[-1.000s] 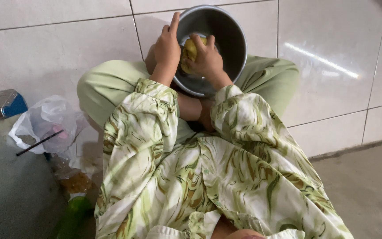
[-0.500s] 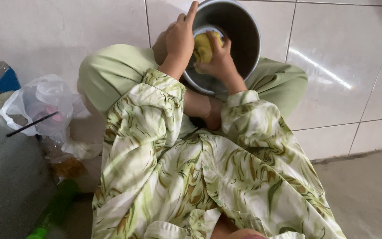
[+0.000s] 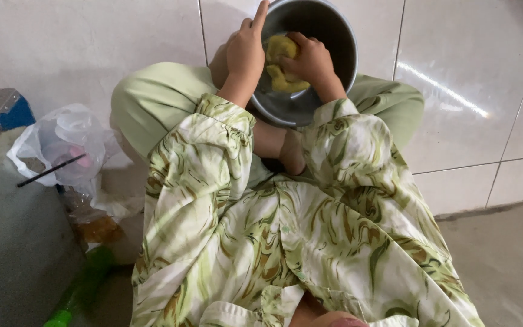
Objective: A person sitting on the floor kneads a yellow ball of dough inside a metal bowl using both hands.
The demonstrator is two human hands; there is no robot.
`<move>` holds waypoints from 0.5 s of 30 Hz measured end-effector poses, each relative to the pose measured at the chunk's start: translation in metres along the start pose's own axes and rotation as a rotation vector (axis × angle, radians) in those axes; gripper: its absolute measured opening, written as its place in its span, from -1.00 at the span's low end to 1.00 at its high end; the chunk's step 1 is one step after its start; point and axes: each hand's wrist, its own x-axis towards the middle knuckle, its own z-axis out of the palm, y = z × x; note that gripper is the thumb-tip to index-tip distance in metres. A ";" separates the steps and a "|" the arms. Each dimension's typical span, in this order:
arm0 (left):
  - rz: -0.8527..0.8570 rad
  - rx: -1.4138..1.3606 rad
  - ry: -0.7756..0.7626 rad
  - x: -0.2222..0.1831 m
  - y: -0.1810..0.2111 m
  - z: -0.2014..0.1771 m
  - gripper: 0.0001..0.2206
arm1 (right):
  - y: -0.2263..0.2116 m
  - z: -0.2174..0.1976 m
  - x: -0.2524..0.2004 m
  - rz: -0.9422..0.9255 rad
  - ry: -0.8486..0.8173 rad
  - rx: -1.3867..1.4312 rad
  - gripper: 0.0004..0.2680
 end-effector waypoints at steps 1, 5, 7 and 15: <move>-0.008 -0.002 -0.006 0.001 0.000 -0.004 -0.32 | -0.008 -0.010 -0.009 0.000 -0.010 0.000 -0.58; -0.017 -0.088 0.014 0.002 0.007 -0.009 -0.36 | -0.030 -0.033 -0.053 0.014 -0.064 0.155 -0.39; -0.042 -0.108 -0.001 0.004 0.007 -0.008 -0.40 | -0.038 -0.016 -0.070 0.028 -0.016 0.178 -0.29; -0.024 -0.083 0.019 0.004 0.010 -0.010 -0.52 | -0.046 0.017 -0.052 0.173 0.105 -0.080 -0.44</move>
